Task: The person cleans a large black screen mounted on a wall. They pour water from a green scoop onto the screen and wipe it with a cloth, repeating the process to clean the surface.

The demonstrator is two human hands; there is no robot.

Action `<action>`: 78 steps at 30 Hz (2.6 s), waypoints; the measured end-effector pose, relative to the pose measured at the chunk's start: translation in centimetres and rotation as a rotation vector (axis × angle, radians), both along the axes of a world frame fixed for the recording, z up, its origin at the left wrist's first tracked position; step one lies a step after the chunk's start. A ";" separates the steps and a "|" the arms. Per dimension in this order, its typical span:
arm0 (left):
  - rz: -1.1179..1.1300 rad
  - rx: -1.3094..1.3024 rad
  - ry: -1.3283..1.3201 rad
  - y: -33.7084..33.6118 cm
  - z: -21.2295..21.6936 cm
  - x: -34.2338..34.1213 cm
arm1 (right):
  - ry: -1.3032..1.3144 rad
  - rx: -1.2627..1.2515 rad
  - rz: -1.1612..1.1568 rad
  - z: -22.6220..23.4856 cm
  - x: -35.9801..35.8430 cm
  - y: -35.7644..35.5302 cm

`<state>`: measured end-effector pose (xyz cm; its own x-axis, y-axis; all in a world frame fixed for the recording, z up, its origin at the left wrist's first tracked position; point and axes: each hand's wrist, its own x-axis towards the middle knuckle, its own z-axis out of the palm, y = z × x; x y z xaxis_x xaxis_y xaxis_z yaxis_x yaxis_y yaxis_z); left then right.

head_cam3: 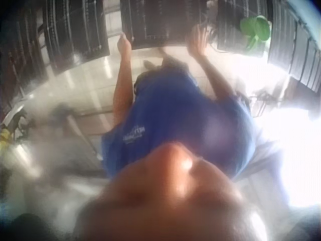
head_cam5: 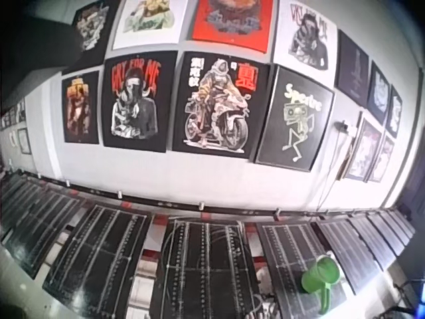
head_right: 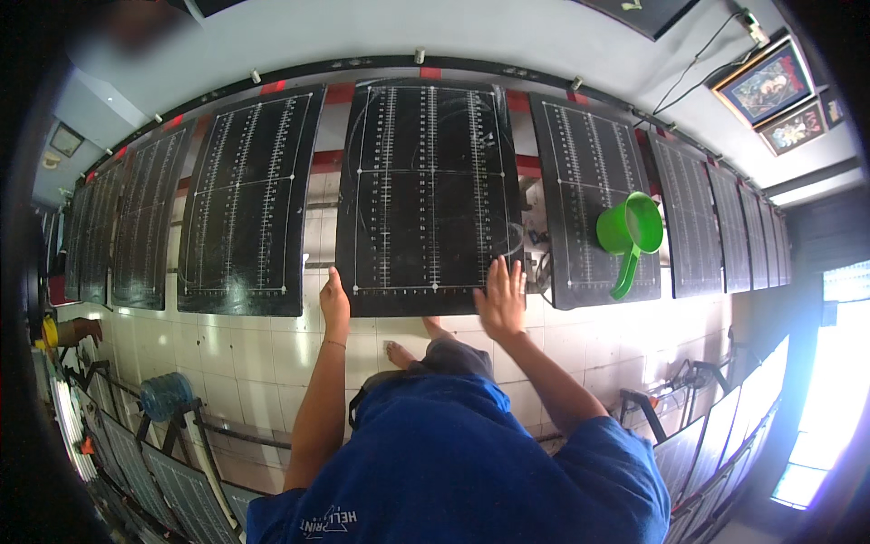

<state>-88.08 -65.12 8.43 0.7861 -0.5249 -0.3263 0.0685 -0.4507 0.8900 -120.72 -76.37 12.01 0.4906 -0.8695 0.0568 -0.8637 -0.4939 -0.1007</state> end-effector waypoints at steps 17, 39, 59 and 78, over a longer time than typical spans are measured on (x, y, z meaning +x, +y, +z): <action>0.002 0.117 -0.093 0.3 0.2 -0.2 | -0.153 -0.003 -0.097 0.3 1.0 -9.3; 0.032 0.196 -0.090 -0.1 -0.1 0.0 | -0.155 -0.305 -0.003 -0.9 18.2 -26.8; 0.113 0.165 -0.085 -0.4 1.3 -0.9 | 0.098 -0.236 -0.614 -1.6 20.3 -46.8; 0.178 0.123 -0.111 -0.2 2.2 -0.7 | -0.307 0.154 0.547 2.2 33.1 -15.0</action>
<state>-88.83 -65.36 10.59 0.8974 -0.3365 -0.2853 0.0610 -0.5460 0.8356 -87.59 -91.34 14.23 0.8466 -0.5078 0.1595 -0.4118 -0.8147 -0.4082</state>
